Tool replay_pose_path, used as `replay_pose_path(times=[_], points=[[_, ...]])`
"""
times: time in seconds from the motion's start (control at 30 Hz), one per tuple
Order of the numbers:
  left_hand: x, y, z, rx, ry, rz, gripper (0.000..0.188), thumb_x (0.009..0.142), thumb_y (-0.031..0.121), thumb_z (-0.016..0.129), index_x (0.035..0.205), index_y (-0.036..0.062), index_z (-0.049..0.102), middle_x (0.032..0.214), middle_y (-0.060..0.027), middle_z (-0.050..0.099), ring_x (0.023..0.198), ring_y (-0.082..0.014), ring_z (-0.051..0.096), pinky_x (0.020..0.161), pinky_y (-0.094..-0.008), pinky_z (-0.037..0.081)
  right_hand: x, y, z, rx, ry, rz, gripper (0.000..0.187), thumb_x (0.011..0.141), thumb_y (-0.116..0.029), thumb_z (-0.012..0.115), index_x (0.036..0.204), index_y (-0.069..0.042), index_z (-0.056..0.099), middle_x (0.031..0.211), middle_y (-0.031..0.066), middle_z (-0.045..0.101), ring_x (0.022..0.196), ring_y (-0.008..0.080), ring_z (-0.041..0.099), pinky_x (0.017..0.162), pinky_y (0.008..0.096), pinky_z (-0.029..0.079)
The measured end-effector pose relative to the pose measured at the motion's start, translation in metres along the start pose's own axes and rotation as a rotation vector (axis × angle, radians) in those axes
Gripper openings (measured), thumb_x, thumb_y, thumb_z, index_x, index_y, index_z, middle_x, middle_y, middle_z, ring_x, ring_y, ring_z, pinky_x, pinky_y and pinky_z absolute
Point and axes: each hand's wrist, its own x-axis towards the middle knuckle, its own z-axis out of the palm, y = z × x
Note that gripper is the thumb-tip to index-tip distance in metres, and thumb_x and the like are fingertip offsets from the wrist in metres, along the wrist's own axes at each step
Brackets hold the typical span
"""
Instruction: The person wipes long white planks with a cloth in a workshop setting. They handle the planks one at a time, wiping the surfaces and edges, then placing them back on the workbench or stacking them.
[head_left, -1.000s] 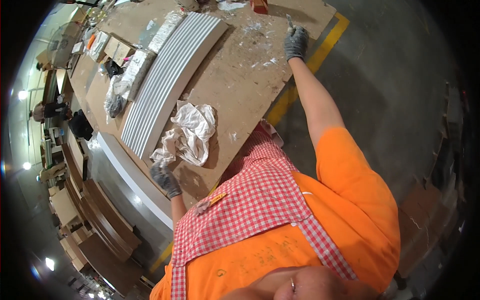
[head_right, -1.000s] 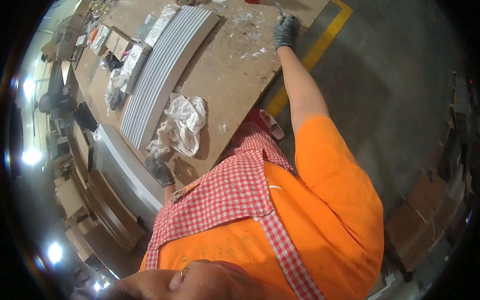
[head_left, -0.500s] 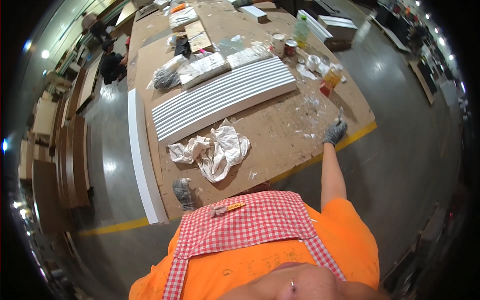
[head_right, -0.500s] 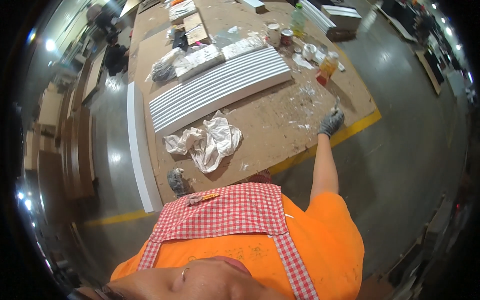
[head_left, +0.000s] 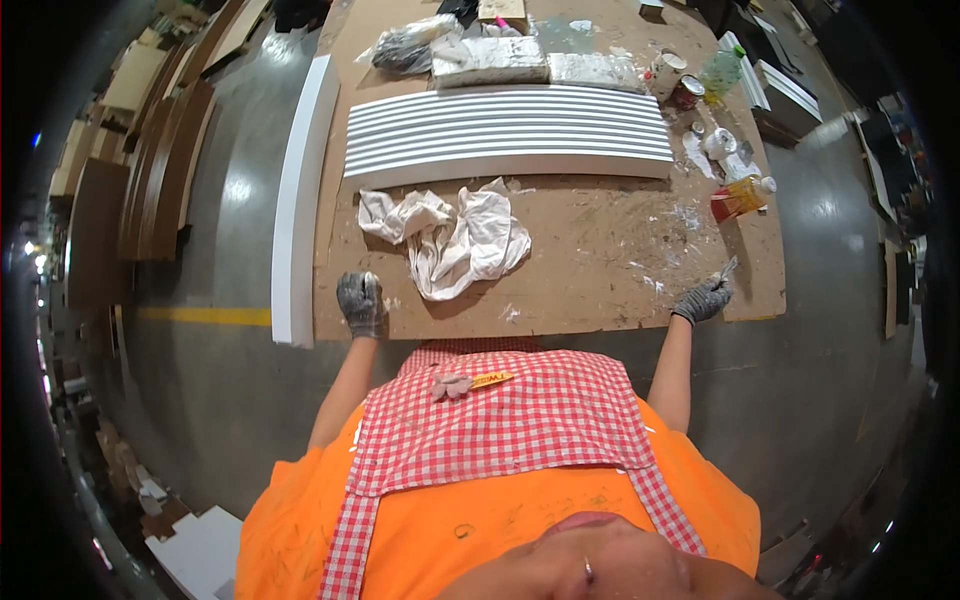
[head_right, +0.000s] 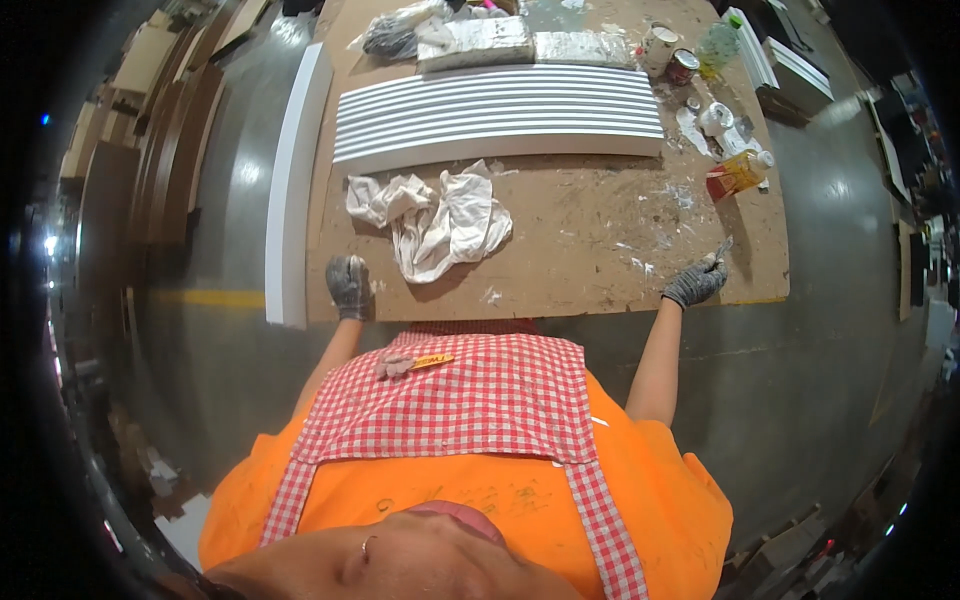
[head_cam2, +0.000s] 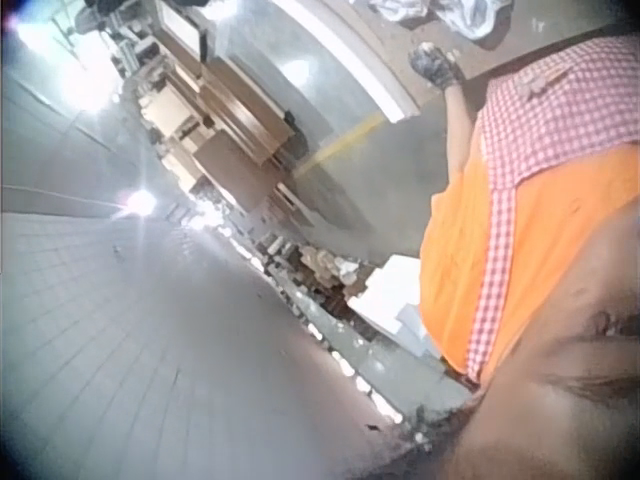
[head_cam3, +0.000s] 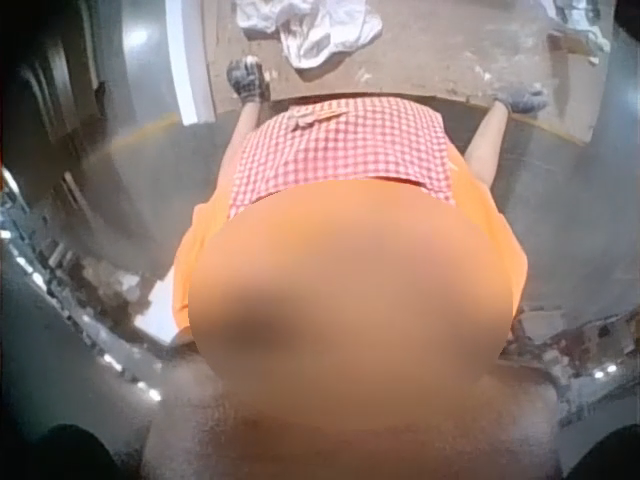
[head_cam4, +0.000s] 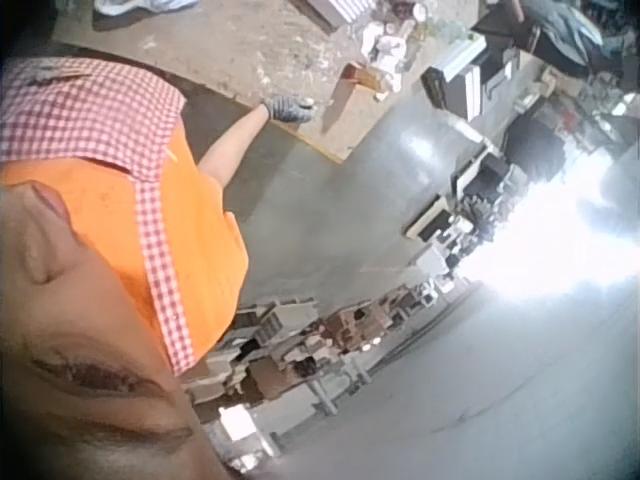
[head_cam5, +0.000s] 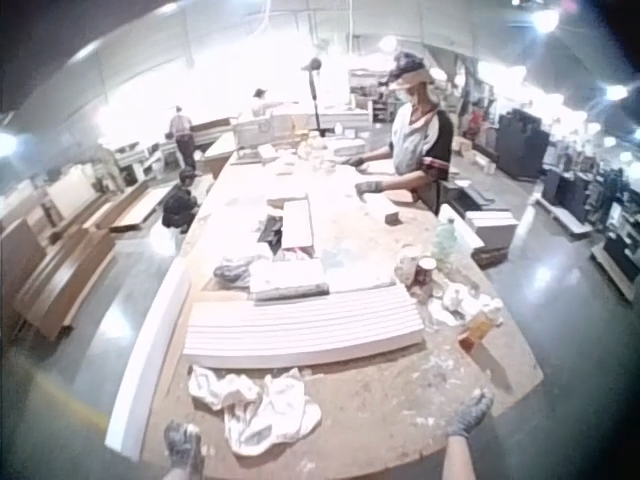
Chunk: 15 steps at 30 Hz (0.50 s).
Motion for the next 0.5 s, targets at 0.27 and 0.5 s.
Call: replay_pose_path(times=[0.27,0.5], points=[[0.011,0.010,0.002,0.008,0.034,-0.018,0.019,0.086,0.020,0.050,0.073,0.0065,0.053,0.074,-0.0145,0.051,0.077,-0.0342,0.049,0.074,-0.0453,0.039,0.009,0.004,0.001,-0.040,-0.041,0.042,0.032,0.091,-0.024,0.053,0.102,0.005,0.060,0.097,0.0211,0.060,0.089,0.0342,0.057,0.082,0.0403,0.044],[0.008,0.009,0.002,0.084,0.042,-0.064,0.017,0.087,0.020,0.050,0.079,0.0062,0.056,0.081,-0.0146,0.054,0.083,-0.0342,0.050,0.079,-0.0450,0.039,0.008,0.006,0.000,-0.003,-0.019,0.022,0.033,0.092,-0.025,0.051,0.103,0.005,0.061,0.096,0.0223,0.061,0.089,0.0360,0.057,0.080,0.0416,0.045]])
